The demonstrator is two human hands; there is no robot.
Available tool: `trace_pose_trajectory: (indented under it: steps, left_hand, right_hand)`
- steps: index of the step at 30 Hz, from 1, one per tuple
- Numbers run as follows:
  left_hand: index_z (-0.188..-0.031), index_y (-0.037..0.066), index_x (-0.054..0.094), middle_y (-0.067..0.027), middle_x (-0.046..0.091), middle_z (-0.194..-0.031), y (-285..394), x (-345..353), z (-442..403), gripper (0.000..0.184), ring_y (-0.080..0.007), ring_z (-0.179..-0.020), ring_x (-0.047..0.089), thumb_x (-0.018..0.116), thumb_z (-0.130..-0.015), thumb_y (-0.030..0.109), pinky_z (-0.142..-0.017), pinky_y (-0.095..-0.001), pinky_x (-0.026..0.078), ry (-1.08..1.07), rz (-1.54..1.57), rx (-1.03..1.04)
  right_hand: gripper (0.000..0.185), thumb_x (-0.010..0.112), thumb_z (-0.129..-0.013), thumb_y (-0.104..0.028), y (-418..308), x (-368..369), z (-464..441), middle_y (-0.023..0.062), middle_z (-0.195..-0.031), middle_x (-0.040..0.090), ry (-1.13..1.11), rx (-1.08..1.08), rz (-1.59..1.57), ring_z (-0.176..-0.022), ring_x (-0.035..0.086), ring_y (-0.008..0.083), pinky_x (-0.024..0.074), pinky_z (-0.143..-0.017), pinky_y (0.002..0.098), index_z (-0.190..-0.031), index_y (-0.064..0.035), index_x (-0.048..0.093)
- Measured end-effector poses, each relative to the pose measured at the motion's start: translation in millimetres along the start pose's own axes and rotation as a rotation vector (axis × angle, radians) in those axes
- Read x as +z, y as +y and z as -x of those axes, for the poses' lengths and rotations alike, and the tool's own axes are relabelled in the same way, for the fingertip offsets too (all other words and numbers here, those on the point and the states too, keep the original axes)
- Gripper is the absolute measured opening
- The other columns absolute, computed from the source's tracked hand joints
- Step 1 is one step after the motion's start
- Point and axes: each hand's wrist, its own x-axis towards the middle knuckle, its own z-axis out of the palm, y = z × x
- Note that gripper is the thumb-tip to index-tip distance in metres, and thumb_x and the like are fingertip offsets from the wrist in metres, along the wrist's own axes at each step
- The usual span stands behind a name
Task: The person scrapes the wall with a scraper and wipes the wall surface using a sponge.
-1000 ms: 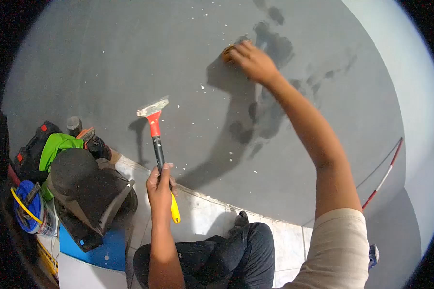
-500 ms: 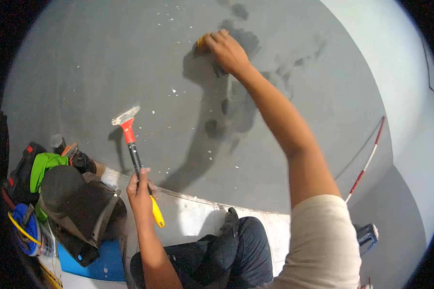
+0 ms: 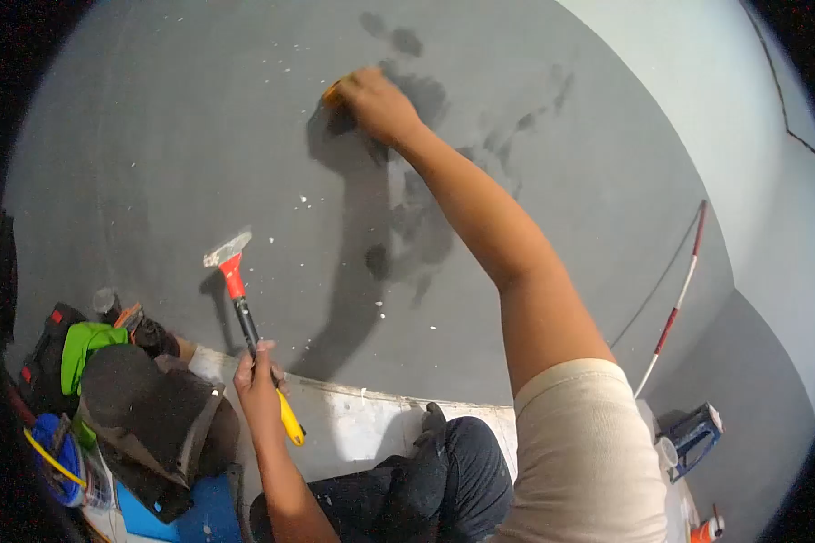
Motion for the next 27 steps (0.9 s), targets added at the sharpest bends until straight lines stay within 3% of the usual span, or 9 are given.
trace_pose_trajectory:
  steps: [1,5,6,9,12,15,19,25,27]
  left_hand:
    - [-0.103,0.007,0.069,0.0037,0.048,-0.063,-2,-2,-2,0.026,-0.0054,-0.049,0.045,0.064,-0.107,0.032,-0.046,-0.0235,0.037,-0.015,0.031,0.031]
    - [-0.097,0.007,0.067,0.0046,0.048,-0.062,9,-1,1,0.025,-0.0051,-0.049,0.045,0.066,-0.106,0.03,-0.045,-0.0241,0.036,-0.002,0.027,-0.036]
    - [-0.097,0.007,0.067,0.0046,0.048,-0.062,9,-2,0,0.025,-0.0051,-0.049,0.045,0.066,-0.106,0.03,-0.045,-0.0241,0.036,0.006,0.028,-0.039]
    - [-0.1,0.005,0.068,0.0043,0.049,-0.063,6,-2,2,0.025,-0.0053,-0.049,0.045,0.066,-0.106,0.03,-0.045,-0.0244,0.037,0.014,0.046,0.011]
    - [-0.101,0.004,0.07,0.0035,0.05,-0.066,20,-2,5,0.026,-0.005,-0.051,0.046,0.065,-0.106,0.03,-0.045,-0.0239,0.037,0.009,0.024,-0.058]
    - [-0.103,0.005,0.071,0.0034,0.05,-0.066,17,1,6,0.026,-0.0049,-0.051,0.046,0.064,-0.107,0.03,-0.046,-0.0235,0.038,0.012,0.049,-0.013]
    - [-0.103,0.005,0.07,0.0037,0.05,-0.066,19,-5,4,0.027,-0.0049,-0.051,0.046,0.064,-0.107,0.031,-0.046,-0.0233,0.038,0.009,0.016,-0.006]
    - [-0.106,0.007,0.072,0.0037,0.049,-0.065,20,-7,5,0.029,-0.0059,-0.052,0.048,0.064,-0.107,0.035,-0.047,-0.0237,0.039,-0.017,0.038,-0.04]
    - [-0.107,0.007,0.072,0.0036,0.049,-0.064,22,-9,7,0.028,-0.006,-0.053,0.048,0.064,-0.107,0.034,-0.048,-0.024,0.04,-0.023,0.018,-0.045]
  right_hand:
    - [0.022,0.06,-0.095,-0.009,-6,4,-8,0.0065,-0.119,0.065,0.092,0.298,0.086,-0.122,0.06,0.0267,0.0517,-0.107,0.0369,-0.115,-0.0092,0.068]
    - [0.026,0.062,-0.092,-0.006,-9,9,-14,0.0089,-0.12,0.065,-0.022,-0.378,-0.062,-0.122,0.06,0.0309,0.0519,-0.104,0.0405,-0.117,-0.0077,0.068]
    - [0.027,0.061,-0.093,-0.006,-28,-26,-24,0.0113,-0.12,0.065,-0.216,0.29,-0.384,-0.123,0.06,0.0323,0.0517,-0.107,0.0408,-0.119,-0.0062,0.067]
    - [0.03,0.06,-0.092,-0.005,-7,34,-2,0.0117,-0.12,0.065,0.236,0.079,0.061,-0.118,0.061,0.0321,0.0518,-0.107,0.0402,-0.12,-0.0056,0.068]
    - [0.033,0.058,-0.092,-0.002,3,31,-4,0.012,-0.127,0.065,0.12,-0.274,0.088,-0.123,0.06,0.0324,0.0498,-0.11,0.0405,-0.124,-0.0048,0.067]
    - [0.035,0.062,-0.088,0.001,-8,14,-15,0.0141,-0.12,0.066,0.066,0.089,0.038,-0.114,0.06,0.0349,0.053,-0.101,0.0412,-0.122,-0.0002,0.067]
    - [0.036,0.057,-0.092,-0.003,3,27,-16,0.012,-0.128,0.064,0.056,-0.181,0.074,-0.119,0.06,0.0315,0.05,-0.109,0.0409,-0.127,-0.0026,0.067]
    - [0.034,0.058,-0.091,-0.003,-6,27,-18,0.0121,-0.124,0.064,-0.033,-0.193,0.096,-0.124,0.057,0.0308,0.0507,-0.109,0.0389,-0.124,-0.0013,0.067]
    - [0.04,0.061,-0.086,0.0,5,16,-27,0.0136,-0.116,0.064,0.051,0.042,0.116,-0.112,0.06,0.0337,0.0517,-0.105,0.0378,-0.125,0.0019,0.068]
